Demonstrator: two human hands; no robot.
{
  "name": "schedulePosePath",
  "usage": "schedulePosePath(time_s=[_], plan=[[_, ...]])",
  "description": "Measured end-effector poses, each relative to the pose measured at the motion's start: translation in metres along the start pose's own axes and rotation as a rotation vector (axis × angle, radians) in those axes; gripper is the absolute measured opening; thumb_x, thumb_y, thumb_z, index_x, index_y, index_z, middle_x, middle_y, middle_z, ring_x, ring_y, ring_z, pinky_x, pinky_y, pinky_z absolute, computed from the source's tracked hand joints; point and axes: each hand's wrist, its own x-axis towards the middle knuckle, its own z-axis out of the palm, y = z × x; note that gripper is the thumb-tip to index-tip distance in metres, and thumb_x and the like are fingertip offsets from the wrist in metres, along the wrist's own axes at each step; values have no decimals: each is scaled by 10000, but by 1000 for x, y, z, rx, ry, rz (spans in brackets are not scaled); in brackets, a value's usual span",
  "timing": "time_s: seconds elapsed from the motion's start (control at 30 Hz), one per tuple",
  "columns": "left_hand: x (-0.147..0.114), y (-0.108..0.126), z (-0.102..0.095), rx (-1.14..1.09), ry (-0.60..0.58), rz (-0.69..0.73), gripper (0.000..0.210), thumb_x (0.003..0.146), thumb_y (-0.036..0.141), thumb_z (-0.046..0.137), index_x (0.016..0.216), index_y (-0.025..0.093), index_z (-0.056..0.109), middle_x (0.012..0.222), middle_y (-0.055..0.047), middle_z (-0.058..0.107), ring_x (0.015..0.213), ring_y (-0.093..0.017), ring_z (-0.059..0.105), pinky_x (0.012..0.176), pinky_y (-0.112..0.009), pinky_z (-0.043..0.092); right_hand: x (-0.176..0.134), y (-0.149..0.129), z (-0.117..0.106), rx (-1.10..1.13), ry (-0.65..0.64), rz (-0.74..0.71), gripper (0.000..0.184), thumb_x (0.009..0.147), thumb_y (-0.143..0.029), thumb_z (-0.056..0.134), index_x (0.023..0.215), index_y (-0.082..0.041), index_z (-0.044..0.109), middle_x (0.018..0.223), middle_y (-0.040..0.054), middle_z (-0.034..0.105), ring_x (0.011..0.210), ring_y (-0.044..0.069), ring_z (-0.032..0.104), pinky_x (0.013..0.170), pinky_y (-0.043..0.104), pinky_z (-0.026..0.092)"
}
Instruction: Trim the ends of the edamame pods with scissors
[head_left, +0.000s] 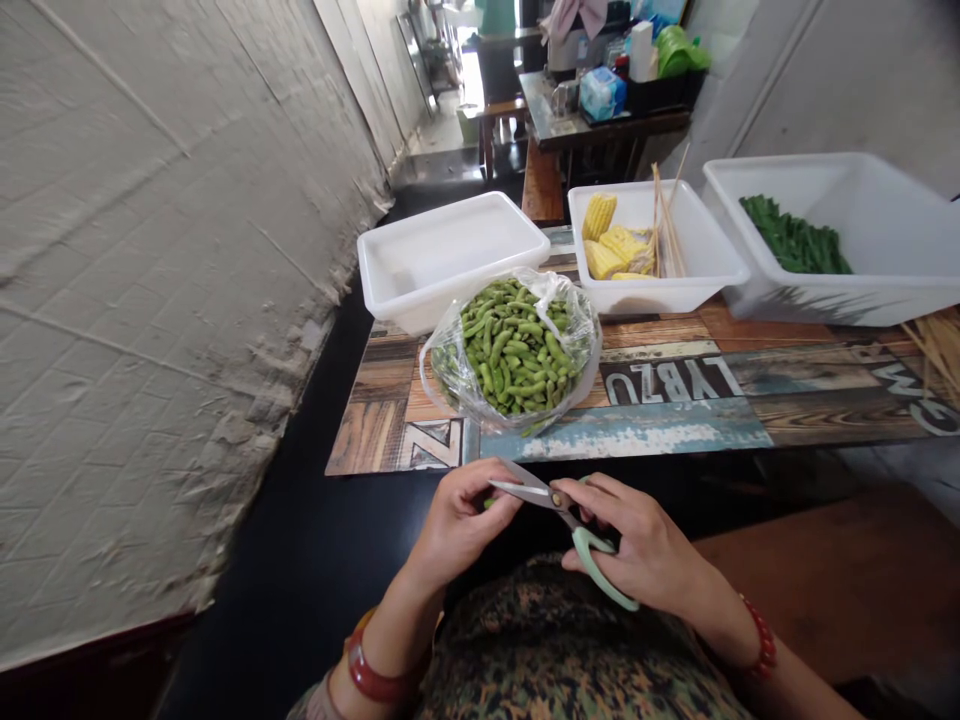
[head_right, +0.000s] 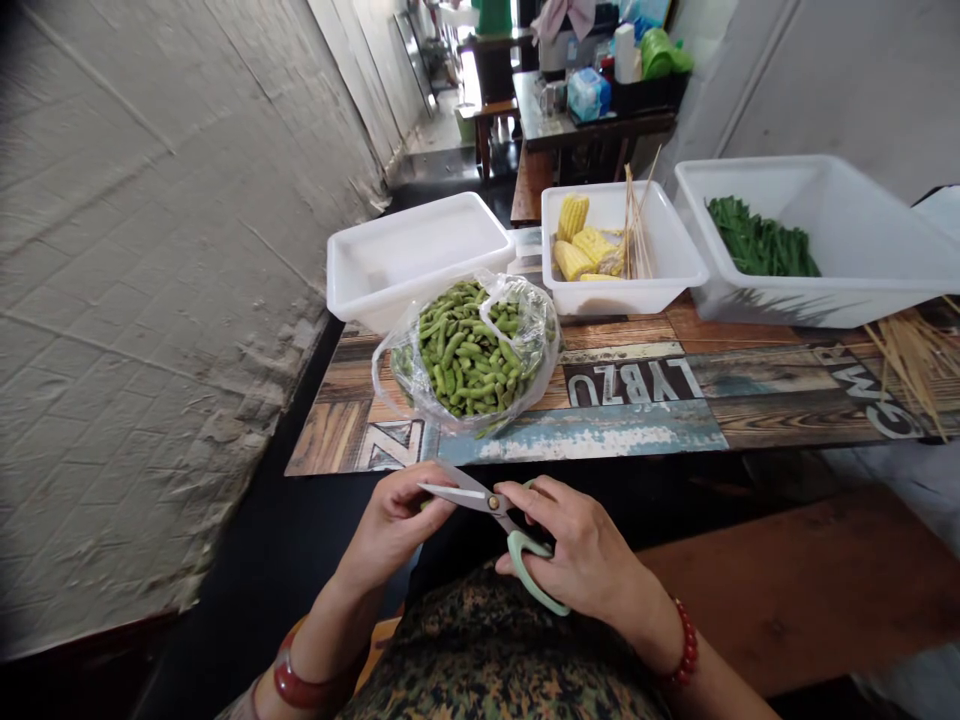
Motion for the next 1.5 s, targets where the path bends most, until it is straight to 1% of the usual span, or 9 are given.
schedulePosePath(time_s=[0.2,0.47,0.6,0.67,0.8,0.9,1.17,1.33,1.5], plan=[[-3,1,1,-26,12,0,146,865,238,619,755,164,682,735,-47,686,678,-154,591,647,-254,431,-2,-1,0,7,-5,-7,655,721,-219,802,1322,-253,544,933,23,602,761,165,577,702,288,508],[-7,-4,6,-103,29,-56,206,857,314,648,728,153,667,710,-37,611,680,-150,535,654,-269,415,-7,4,11,110,72,1,448,772,-243,755,1205,-224,642,781,-5,605,668,147,576,626,255,506],[-7,-7,6,-47,127,5,119,826,289,692,844,179,735,870,-61,596,870,-191,553,805,-309,436,-8,5,20,240,206,81,442,795,-264,708,1225,-188,644,934,52,697,747,162,649,698,265,552],[-8,-7,7,-48,198,-17,97,811,271,712,842,182,736,819,-39,560,819,-164,531,760,-278,434,-9,4,22,263,238,136,452,784,-264,701,1222,-166,652,918,57,707,734,164,658,688,267,559],[-9,-5,12,-410,288,-189,134,820,280,700,862,186,615,805,3,570,606,-85,502,542,-203,408,-10,1,23,296,257,193,469,777,-278,693,1219,-127,657,850,61,699,707,169,654,667,273,558],[-8,-3,15,-644,301,-262,207,798,275,721,845,188,538,856,-5,633,555,-79,546,504,-201,438,-11,2,27,312,259,211,469,799,-284,675,1240,-130,642,845,61,695,700,165,651,671,276,558],[-8,-3,17,-722,332,-252,167,760,209,766,888,131,692,813,-19,657,679,-93,631,675,-204,507,-10,3,36,198,299,101,422,798,-239,693,1216,-199,653,820,26,677,673,153,629,678,270,558],[-7,-1,23,-767,304,-242,183,719,188,799,793,141,639,811,6,643,642,-85,627,644,-200,495,-6,-1,37,134,278,8,510,775,-188,719,1271,-216,606,834,16,628,710,155,603,666,260,546],[-9,-3,28,-749,272,-275,246,733,258,800,833,154,602,693,12,647,573,-101,617,578,-204,478,-5,-3,34,73,234,-20,623,756,-149,736,1342,-227,540,907,29,598,745,159,592,695,283,546]])
